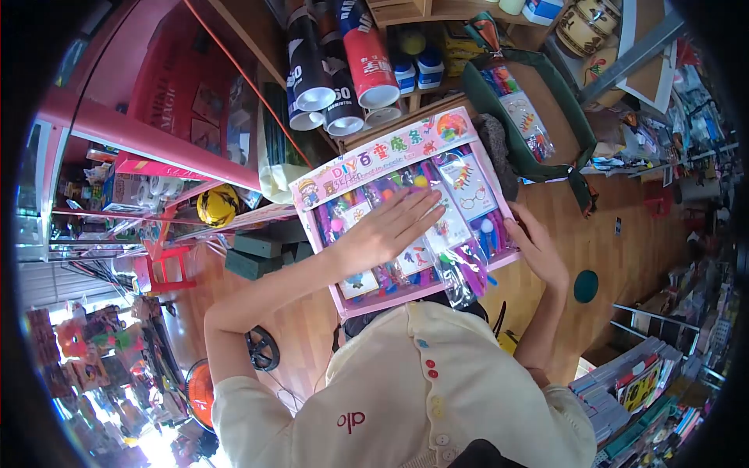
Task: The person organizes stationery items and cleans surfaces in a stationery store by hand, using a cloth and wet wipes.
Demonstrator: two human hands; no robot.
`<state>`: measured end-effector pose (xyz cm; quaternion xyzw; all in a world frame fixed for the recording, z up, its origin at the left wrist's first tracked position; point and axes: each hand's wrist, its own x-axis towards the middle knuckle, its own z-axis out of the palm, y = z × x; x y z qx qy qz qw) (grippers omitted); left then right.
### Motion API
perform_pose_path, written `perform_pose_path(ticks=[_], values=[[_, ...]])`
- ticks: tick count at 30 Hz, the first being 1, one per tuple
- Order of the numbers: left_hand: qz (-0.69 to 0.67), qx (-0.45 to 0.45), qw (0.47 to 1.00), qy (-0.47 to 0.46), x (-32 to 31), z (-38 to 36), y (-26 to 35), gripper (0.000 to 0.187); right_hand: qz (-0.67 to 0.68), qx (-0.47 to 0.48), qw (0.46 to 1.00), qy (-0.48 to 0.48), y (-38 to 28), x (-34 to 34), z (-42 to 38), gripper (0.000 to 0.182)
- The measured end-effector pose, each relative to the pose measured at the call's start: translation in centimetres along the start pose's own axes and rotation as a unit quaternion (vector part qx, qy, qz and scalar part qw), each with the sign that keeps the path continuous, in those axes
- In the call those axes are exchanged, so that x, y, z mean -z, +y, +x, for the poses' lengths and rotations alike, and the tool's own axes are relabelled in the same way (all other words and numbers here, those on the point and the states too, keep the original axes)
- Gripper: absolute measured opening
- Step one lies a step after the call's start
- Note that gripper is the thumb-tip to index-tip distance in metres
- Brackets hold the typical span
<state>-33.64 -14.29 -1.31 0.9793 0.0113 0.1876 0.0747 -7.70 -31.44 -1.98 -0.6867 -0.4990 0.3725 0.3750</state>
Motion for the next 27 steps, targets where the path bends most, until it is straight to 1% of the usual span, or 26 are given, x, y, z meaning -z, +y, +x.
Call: perform_pose_path(ticks=[1,5,8,14,17,19,22,23,25,27], values=[[-0.021,0.002,1.0,0.008,-0.4,0.1,-0.3,0.058,0.001,0.0,1.0,0.005,-0.1,0.0,0.0,0.037],[-0.024,-0.016,1.0,-0.004,-0.6,0.2,-1.3,0.057,-0.001,-0.028,1.0,0.005,-0.3,-0.1,-0.2,0.037],[-0.035,-0.01,0.999,-0.003,-0.7,0.0,-1.6,0.056,0.002,-0.003,1.0,0.012,-0.3,-0.1,-0.1,0.037],[0.01,-0.016,1.0,-0.012,-1.0,-0.4,-2.1,0.059,0.011,-0.013,1.0,-0.002,-0.5,0.1,-0.1,0.037],[0.018,0.007,1.0,-0.012,-0.5,0.0,-2.4,0.054,-0.004,-0.004,1.0,-0.002,-0.5,0.2,-0.1,0.037],[-0.02,0.04,0.999,0.004,-0.5,0.2,-2.8,0.053,-0.002,-0.005,1.0,-0.001,-0.5,0.2,-0.1,0.037],[-0.02,0.058,0.998,-0.014,-0.6,0.4,-2.9,0.053,-0.007,0.003,1.0,0.006,-0.3,0.0,-0.1,0.037],[-0.021,0.056,0.998,-0.015,-0.6,0.6,-2.9,0.053,-0.006,0.002,1.0,0.007,-0.3,0.0,-0.1,0.037],[0.019,0.058,0.997,-0.038,-0.4,0.9,-2.6,0.056,0.004,0.001,1.0,0.014,-0.4,-0.1,-0.2,0.037],[-0.01,0.052,0.998,-0.041,0.4,1.0,-2.1,0.056,-0.005,-0.007,1.0,0.013,-0.3,0.0,-0.2,0.038]])
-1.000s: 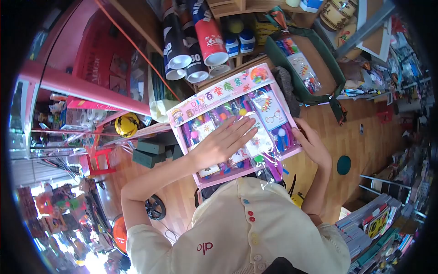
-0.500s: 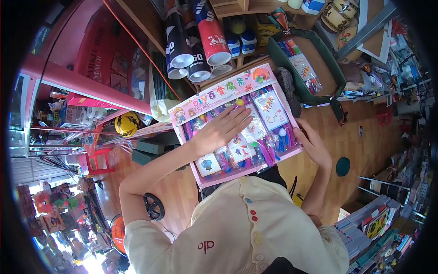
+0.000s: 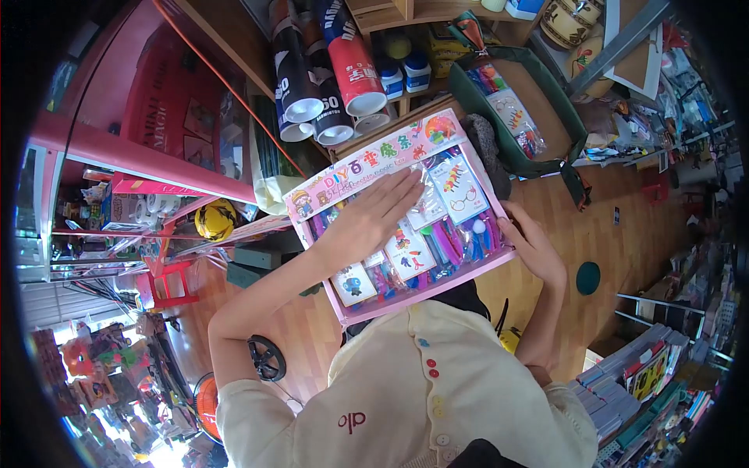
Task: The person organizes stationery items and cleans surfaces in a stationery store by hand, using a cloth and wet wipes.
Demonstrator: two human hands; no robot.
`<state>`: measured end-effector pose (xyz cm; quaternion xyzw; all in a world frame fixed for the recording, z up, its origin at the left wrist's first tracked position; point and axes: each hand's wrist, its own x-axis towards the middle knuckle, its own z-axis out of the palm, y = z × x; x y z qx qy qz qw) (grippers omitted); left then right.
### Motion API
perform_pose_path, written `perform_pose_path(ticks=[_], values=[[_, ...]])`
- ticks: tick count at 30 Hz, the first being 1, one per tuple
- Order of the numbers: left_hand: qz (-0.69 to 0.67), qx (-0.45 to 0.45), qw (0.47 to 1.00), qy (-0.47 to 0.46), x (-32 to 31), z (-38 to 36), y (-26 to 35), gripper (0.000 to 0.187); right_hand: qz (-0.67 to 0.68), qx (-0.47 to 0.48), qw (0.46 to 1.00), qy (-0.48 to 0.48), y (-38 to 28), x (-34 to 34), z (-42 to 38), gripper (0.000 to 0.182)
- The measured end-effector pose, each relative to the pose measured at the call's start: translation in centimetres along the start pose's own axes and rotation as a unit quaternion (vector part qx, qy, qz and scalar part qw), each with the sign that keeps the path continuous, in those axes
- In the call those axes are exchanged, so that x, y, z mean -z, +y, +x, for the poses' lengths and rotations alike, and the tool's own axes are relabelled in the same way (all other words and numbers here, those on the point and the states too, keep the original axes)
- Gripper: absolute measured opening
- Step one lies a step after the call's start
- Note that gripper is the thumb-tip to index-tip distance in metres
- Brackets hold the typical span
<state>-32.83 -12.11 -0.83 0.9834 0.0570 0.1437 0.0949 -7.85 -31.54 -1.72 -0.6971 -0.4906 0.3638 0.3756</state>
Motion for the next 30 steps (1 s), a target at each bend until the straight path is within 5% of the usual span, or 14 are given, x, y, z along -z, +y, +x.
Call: perform_pose_path(ticks=[17,23,25,30], values=[[-0.11,0.016,0.992,0.057,0.4,1.5,1.9,0.057,0.005,-0.01,1.0,-0.002,0.1,0.3,0.0,0.038],[-0.118,-0.026,0.986,0.111,1.1,11.2,-0.1,0.053,0.017,-0.014,1.0,-0.019,-0.3,0.4,-0.1,0.038],[-0.102,-0.123,0.98,0.12,-0.3,15.8,-2.2,0.052,0.002,-0.004,1.0,-0.015,-0.1,0.4,-0.2,0.039],[-0.015,-0.187,0.981,0.048,-4.8,26.0,-6.6,0.053,-0.002,0.002,1.0,-0.014,-0.2,0.6,-0.4,0.039]])
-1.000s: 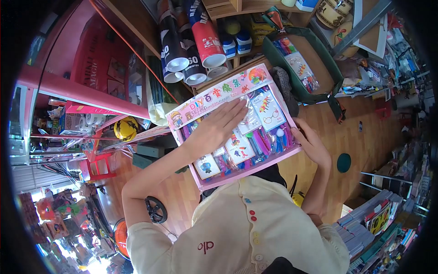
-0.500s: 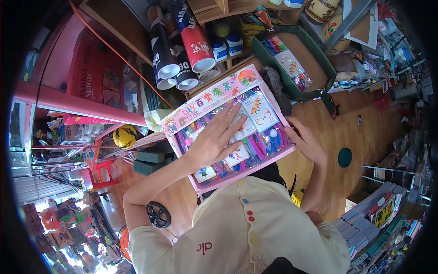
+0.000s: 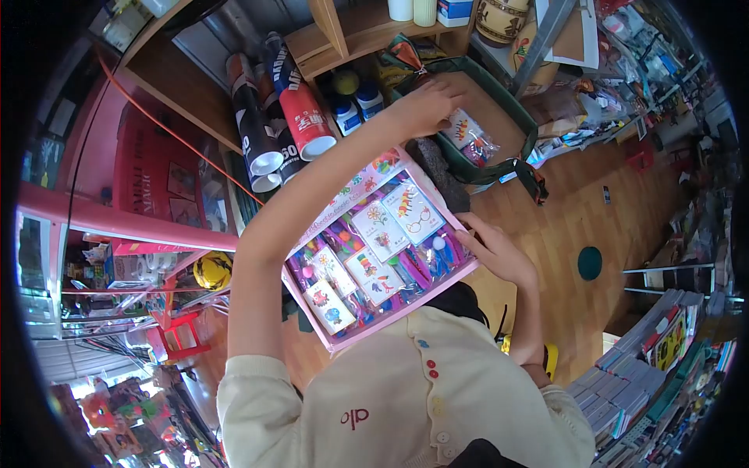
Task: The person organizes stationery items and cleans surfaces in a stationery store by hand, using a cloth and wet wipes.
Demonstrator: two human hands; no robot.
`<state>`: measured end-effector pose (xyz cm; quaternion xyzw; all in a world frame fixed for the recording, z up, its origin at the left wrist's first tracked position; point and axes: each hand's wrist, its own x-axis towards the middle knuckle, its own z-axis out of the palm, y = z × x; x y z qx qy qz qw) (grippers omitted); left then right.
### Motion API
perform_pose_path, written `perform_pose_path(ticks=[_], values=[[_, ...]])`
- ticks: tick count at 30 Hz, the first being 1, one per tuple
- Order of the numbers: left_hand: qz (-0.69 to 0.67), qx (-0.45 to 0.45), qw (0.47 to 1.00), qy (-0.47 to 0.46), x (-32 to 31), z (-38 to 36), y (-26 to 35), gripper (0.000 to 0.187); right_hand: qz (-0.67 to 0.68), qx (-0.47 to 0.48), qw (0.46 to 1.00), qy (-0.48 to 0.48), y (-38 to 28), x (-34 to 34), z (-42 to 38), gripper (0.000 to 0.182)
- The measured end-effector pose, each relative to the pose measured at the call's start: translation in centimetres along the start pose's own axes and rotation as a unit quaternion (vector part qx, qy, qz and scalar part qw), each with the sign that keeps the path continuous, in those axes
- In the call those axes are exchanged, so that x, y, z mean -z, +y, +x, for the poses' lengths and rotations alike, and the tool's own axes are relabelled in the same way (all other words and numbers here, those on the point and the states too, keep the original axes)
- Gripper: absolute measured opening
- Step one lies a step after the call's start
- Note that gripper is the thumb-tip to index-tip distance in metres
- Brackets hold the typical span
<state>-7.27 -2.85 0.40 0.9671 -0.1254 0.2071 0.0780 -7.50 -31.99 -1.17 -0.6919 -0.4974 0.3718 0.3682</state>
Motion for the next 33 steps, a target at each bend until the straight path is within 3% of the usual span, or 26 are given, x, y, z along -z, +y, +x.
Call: perform_pose_path(ticks=[2,5,6,8,9,10,11,13,15,17,19,23,25,27,29,32,33], values=[[-0.016,0.032,0.985,-0.166,-0.8,1.5,-1.5,0.053,0.003,0.002,1.0,-0.006,-0.3,0.0,0.0,0.039],[0.015,0.021,0.981,-0.191,-0.4,2.4,-2.1,0.044,0.015,-0.02,1.0,-0.012,-0.6,0.2,-0.1,0.039],[0.011,0.017,0.99,-0.14,-0.4,2.1,-1.9,0.03,0.011,-0.018,1.0,-0.008,-0.5,0.2,-0.1,0.039],[-0.008,0.009,0.993,-0.119,-0.2,1.9,-1.9,0.025,0.008,-0.018,1.0,-0.009,-0.3,0.0,-0.1,0.039],[-0.026,0.003,0.995,-0.092,0.5,1.9,-1.7,0.021,0.016,-0.013,1.0,-0.007,-0.1,0.0,0.0,0.039],[-0.114,0.011,0.993,-0.01,1.6,1.6,-0.7,0.017,0.023,-0.007,1.0,-0.007,0.0,0.0,0.1,0.039],[-0.111,0.02,0.994,-0.007,2.8,1.4,0.3,0.017,0.021,-0.004,1.0,-0.016,0.0,0.1,0.2,0.039],[-0.275,0.124,0.94,0.158,5.0,0.6,2.2,0.017,0.006,-0.022,1.0,-0.01,0.1,0.0,0.3,0.038],[-0.349,0.136,0.885,0.276,7.7,-1.1,3.9,0.02,0.012,-0.021,0.999,-0.021,0.3,0.0,0.4,0.038],[-0.464,0.18,0.803,0.328,11.0,-3.6,6.5,0.021,0.018,-0.02,0.999,-0.03,0.7,-0.1,0.5,0.038],[-0.394,0.29,0.823,0.289,14.5,-7.5,9.3,0.026,0.016,0.018,1.0,0.001,1.2,-0.5,0.5,0.037],[-0.477,0.393,0.714,0.331,16.2,-15.0,13.4,0.054,0.014,0.019,1.0,0.007,0.8,-0.7,0.5,0.036],[-0.454,0.42,0.707,0.343,15.8,-19.0,15.2,0.056,0.015,0.012,1.0,-0.005,0.5,-0.6,0.6,0.035],[-0.484,0.478,0.644,0.349,15.5,-21.7,17.7,0.058,0.019,-0.002,1.0,-0.002,0.4,-0.6,0.6,0.034],[-0.457,0.543,0.645,0.284,14.7,-25.1,19.6,0.05,0.018,-0.008,1.0,-0.003,0.3,-0.9,0.5,0.034],[-0.47,0.534,0.656,0.251,12.2,-28.0,21.6,0.044,0.02,-0.002,1.0,0.012,0.2,-1.0,0.4,0.035],[-0.503,0.548,0.621,0.248,11.7,-28.0,22.3,0.041,0.019,-0.004,1.0,0.014,0.3,-1.0,0.5,0.035]])
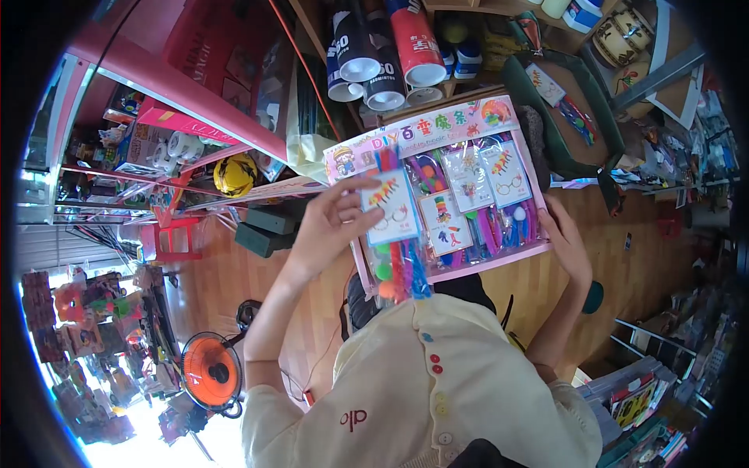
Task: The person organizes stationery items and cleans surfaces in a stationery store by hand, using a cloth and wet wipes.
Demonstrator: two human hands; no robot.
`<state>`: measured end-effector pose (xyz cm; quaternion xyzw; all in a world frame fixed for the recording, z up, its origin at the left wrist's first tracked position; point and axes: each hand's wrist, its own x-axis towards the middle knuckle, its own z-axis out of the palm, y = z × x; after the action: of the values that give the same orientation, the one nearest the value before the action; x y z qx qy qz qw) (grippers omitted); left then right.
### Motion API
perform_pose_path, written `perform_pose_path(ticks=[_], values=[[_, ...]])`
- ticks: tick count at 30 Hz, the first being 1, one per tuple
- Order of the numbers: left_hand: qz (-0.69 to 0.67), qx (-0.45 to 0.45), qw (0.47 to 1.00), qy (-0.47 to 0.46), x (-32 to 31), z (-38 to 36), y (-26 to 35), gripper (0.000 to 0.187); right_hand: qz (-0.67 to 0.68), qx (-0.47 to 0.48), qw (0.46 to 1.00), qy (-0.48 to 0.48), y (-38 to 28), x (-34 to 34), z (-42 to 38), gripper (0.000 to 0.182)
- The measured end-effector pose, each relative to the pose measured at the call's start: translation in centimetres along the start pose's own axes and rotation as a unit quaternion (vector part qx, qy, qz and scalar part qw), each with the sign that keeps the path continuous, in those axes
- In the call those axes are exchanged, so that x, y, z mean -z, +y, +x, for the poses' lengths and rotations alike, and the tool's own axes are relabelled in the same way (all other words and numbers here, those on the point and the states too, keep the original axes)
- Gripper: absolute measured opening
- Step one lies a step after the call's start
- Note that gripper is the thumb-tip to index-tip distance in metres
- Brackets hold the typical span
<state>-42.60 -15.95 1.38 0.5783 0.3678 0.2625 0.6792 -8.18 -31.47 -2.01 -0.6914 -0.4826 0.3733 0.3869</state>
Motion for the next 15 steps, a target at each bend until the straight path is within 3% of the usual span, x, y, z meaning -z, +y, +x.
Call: perform_pose_path(ticks=[2,8,15], values=[[-0.036,0.037,0.999,-0.004,-0.6,-0.2,-1.0,0.038,-0.005,-0.001,1.0,0.001,0.0,0.1,-0.1,0.036],[0.045,0.059,0.996,-0.046,-2.3,0.3,-2.1,0.039,0.0,-0.031,0.999,-0.011,-0.3,0.0,-0.2,0.034],[-0.011,0.086,0.996,-0.005,-1.7,0.2,-2.1,0.044,-0.012,-0.017,1.0,0.009,0.1,-0.1,-0.2,0.035]])
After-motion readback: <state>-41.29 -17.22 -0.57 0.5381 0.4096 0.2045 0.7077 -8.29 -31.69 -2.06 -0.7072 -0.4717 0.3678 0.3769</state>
